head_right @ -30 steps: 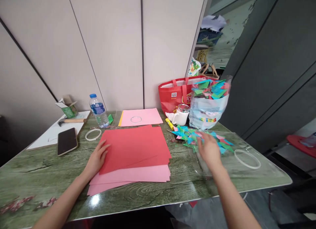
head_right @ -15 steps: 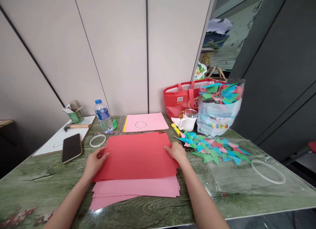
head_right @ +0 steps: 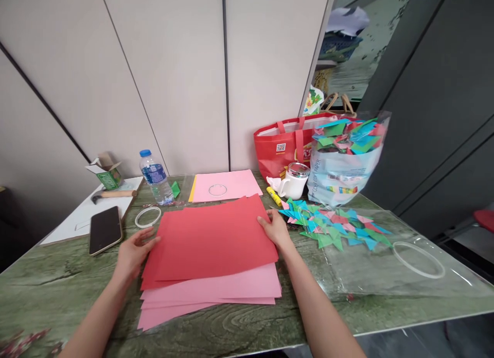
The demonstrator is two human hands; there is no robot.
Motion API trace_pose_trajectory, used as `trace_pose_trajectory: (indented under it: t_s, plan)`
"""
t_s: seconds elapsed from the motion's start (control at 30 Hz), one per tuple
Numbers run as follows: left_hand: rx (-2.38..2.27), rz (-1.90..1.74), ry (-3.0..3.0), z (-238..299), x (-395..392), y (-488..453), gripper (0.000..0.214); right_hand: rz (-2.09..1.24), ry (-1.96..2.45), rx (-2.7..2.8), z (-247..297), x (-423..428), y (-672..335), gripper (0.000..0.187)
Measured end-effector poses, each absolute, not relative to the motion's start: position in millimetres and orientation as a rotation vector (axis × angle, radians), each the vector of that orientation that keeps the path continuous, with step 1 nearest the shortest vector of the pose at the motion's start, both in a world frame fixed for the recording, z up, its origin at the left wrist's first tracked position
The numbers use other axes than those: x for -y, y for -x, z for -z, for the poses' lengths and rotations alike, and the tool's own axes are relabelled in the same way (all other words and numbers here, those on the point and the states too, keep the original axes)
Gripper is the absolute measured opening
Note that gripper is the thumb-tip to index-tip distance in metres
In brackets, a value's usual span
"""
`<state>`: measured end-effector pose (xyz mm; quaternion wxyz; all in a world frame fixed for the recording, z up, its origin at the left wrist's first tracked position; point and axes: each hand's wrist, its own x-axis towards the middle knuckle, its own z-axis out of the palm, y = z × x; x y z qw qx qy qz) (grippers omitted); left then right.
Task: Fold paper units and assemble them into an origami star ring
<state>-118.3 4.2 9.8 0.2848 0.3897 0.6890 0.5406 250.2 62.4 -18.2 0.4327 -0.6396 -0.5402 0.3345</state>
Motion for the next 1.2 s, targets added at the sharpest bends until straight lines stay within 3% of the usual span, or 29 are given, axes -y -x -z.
trace_pose_trajectory:
  t_s: [0.1, 0.23, 0.43, 0.57, 0.73, 0.93, 1.1, 1.2]
  plan:
    - [-1.49, -1.448, -0.707, -17, -2, 118, 0.039, -0.959, 1.536, 1.249, 16, -61, -249, 0.029]
    - [-1.343, -1.268, -0.686, -25, 2, 114, 0.023, -1.042, 1.521, 1.232, 13, -58, -247, 0.027]
    - [-1.245, -1.06, -0.792, -26, 9, 100, 0.035, -1.058, 1.54, 1.311, 11, -57, -249, 0.027]
    - [-1.23, -1.132, -0.836, -23, 10, 98, 0.05, -0.899, 1.621, 1.321, 15, -62, -257, 0.026]
    - [-1.175, -1.234, -0.848, -29, 12, 103, 0.051, -0.74, 1.63, 1.289, 12, -66, -259, 0.045]
    - [-1.171, -1.334, -0.901, -32, 15, 106, 0.051, -1.11, 1.168, 1.114, -4, -58, -249, 0.058]
    - [-1.244, -1.383, -0.973, -34, 15, 107, 0.052, -1.283, 0.992, 1.058, -8, -54, -253, 0.055]
    - [-1.212, -1.351, -1.017, -34, 15, 106, 0.052, -1.334, 0.955, 1.055, -8, -49, -251, 0.062]
